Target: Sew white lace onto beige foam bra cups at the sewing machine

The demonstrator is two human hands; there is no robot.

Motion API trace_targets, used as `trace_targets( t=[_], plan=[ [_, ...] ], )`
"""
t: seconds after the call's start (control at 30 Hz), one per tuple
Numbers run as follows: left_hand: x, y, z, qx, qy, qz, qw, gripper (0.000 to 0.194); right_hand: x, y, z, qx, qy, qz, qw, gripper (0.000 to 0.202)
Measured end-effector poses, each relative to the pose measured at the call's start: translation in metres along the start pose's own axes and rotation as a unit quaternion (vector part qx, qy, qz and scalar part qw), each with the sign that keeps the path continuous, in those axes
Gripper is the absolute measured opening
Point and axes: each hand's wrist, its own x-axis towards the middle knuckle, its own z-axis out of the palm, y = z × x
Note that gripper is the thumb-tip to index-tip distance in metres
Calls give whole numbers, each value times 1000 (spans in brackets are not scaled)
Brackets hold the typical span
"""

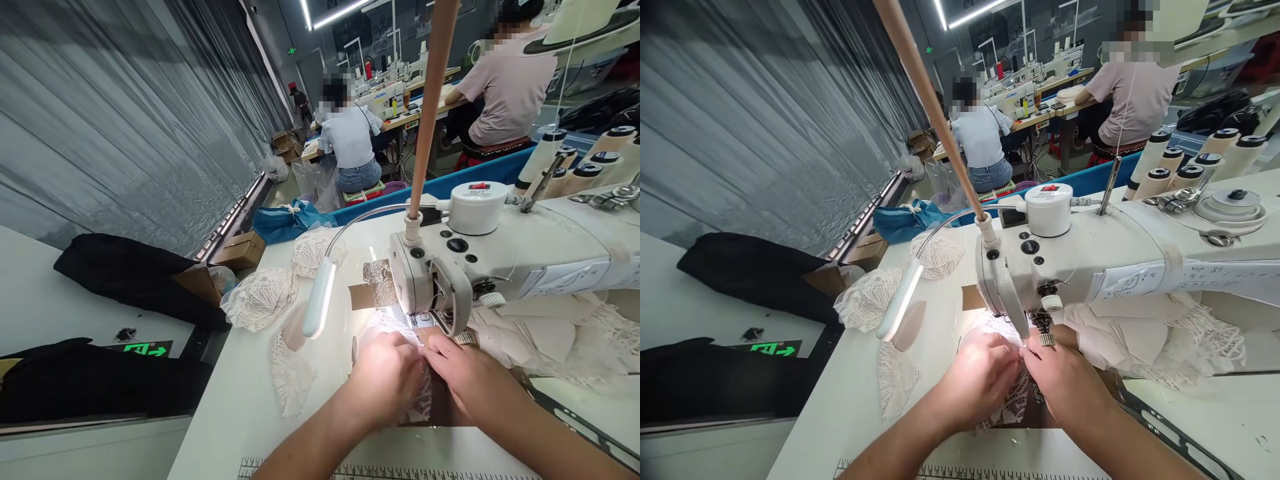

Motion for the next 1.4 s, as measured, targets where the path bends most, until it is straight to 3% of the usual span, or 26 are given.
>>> trace_targets(
  t=[0.07, 0.2, 0.33, 0.53, 0.9, 1.23, 1.4],
  plan=[
    [-1, -11, -2, -52, 18, 9, 998, 27, -3, -1, 3, -20, 16, -5, 1000, 42],
    [3, -22, 11, -40, 61, 23, 997, 30, -2, -4, 1, -102, 59, -8, 993, 52],
    [10, -34, 20, -35, 60, 53, 996, 28, 10, -10, -6, -131, 83, 12, 988, 56],
    [20, -51, 17, -33, 56, 82, 995, 28, 19, -11, -7, -120, 96, 33, 988, 55],
    [23, -54, 16, -19, 76, 90, 993, 28, 13, -7, 1, -92, 55, 32, 994, 60],
    [18, -56, 22, 42, 109, 34, 993, 33, 11, -4, 5, -72, 59, 39, 995, 59],
    [11, -54, 24, 91, 101, 11, 991, 40, -1, 5, 14, -22, 84, 1, 996, 41]
  ],
)
